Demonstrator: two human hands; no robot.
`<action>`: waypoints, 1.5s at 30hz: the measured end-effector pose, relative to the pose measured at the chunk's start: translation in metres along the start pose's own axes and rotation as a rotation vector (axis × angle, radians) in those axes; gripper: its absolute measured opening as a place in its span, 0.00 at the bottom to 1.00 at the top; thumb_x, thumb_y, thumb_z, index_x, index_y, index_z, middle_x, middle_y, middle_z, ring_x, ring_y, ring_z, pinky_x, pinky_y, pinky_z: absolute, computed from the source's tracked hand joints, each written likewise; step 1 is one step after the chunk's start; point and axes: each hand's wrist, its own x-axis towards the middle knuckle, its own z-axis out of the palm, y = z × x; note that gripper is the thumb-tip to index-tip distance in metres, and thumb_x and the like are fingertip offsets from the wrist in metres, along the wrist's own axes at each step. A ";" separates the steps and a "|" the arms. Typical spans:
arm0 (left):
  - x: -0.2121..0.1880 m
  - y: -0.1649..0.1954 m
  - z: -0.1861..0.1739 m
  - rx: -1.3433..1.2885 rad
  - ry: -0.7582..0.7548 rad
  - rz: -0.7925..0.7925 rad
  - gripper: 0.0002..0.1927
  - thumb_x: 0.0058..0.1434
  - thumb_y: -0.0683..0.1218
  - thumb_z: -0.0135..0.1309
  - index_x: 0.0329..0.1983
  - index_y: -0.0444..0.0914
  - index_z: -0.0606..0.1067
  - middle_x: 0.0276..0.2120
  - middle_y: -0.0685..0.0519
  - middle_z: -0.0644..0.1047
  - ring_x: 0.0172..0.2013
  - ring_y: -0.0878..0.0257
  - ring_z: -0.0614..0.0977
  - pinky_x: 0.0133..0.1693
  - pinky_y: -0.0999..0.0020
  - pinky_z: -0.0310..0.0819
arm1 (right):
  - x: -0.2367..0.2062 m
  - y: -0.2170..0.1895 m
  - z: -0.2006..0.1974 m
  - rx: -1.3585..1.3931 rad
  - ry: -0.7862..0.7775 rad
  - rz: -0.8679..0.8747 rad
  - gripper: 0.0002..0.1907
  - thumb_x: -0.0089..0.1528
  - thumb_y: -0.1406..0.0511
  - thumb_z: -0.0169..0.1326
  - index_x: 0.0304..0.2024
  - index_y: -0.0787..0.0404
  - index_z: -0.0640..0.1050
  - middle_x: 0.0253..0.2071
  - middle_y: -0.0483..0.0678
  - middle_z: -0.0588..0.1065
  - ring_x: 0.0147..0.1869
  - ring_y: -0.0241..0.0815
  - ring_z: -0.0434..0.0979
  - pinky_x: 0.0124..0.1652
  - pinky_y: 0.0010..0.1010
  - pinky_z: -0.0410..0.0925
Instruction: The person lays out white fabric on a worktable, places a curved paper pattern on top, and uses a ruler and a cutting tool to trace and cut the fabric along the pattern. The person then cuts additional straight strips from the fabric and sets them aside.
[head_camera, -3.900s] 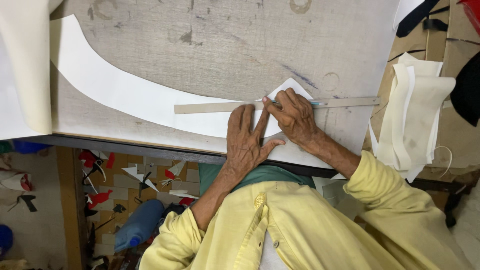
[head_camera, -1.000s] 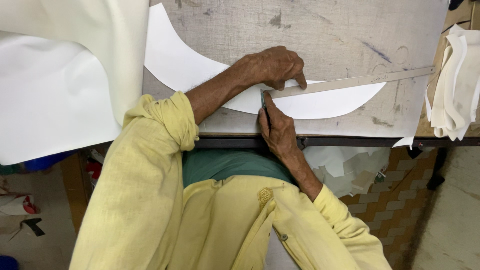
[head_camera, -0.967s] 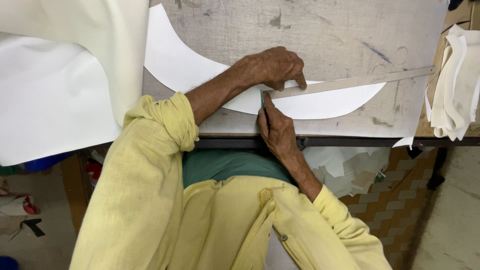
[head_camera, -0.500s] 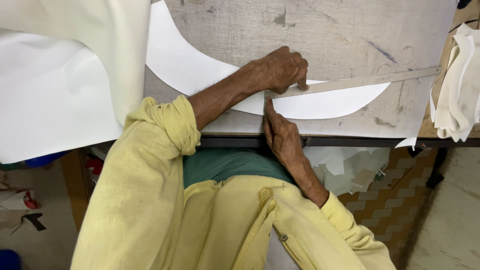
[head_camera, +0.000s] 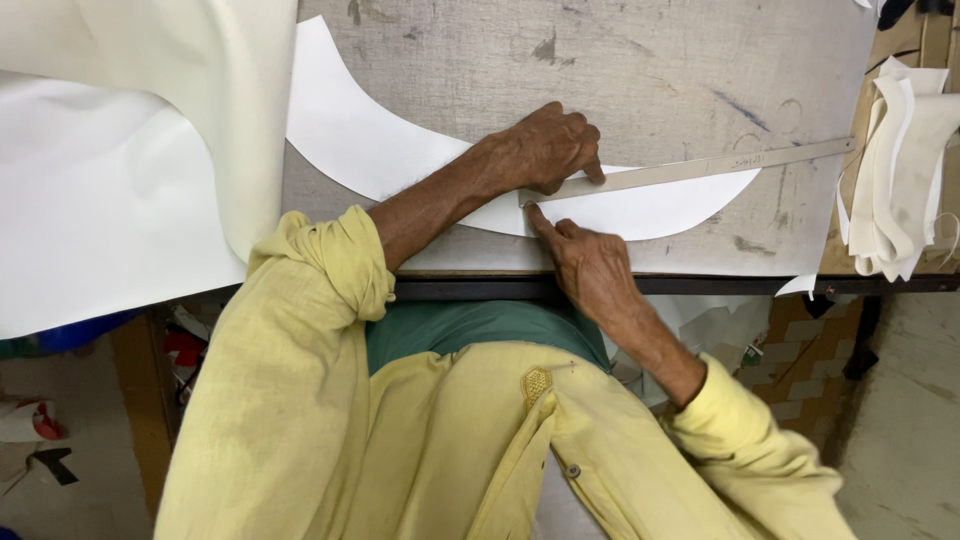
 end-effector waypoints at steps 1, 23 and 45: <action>-0.001 0.000 0.001 -0.002 0.022 0.004 0.23 0.61 0.39 0.57 0.56 0.57 0.80 0.45 0.55 0.80 0.48 0.62 0.77 0.51 0.59 0.70 | 0.003 0.007 -0.006 -0.074 -0.037 -0.041 0.37 0.59 0.77 0.52 0.71 0.54 0.67 0.33 0.51 0.78 0.27 0.43 0.76 0.25 0.34 0.69; 0.000 0.011 0.010 -0.019 0.175 -0.045 0.21 0.53 0.53 0.64 0.52 0.52 0.82 0.33 0.52 0.78 0.38 0.58 0.76 0.37 0.59 0.66 | 0.027 0.113 0.002 -0.167 0.051 -0.570 0.28 0.61 0.69 0.59 0.64 0.53 0.72 0.36 0.46 0.75 0.37 0.39 0.75 0.35 0.33 0.68; 0.003 0.053 0.012 0.018 0.350 -0.230 0.10 0.63 0.37 0.54 0.41 0.40 0.83 0.37 0.47 0.78 0.41 0.56 0.77 0.45 0.59 0.71 | -0.007 0.233 -0.039 -0.079 -0.026 -0.551 0.38 0.52 0.74 0.57 0.67 0.56 0.70 0.34 0.46 0.74 0.34 0.42 0.74 0.37 0.35 0.71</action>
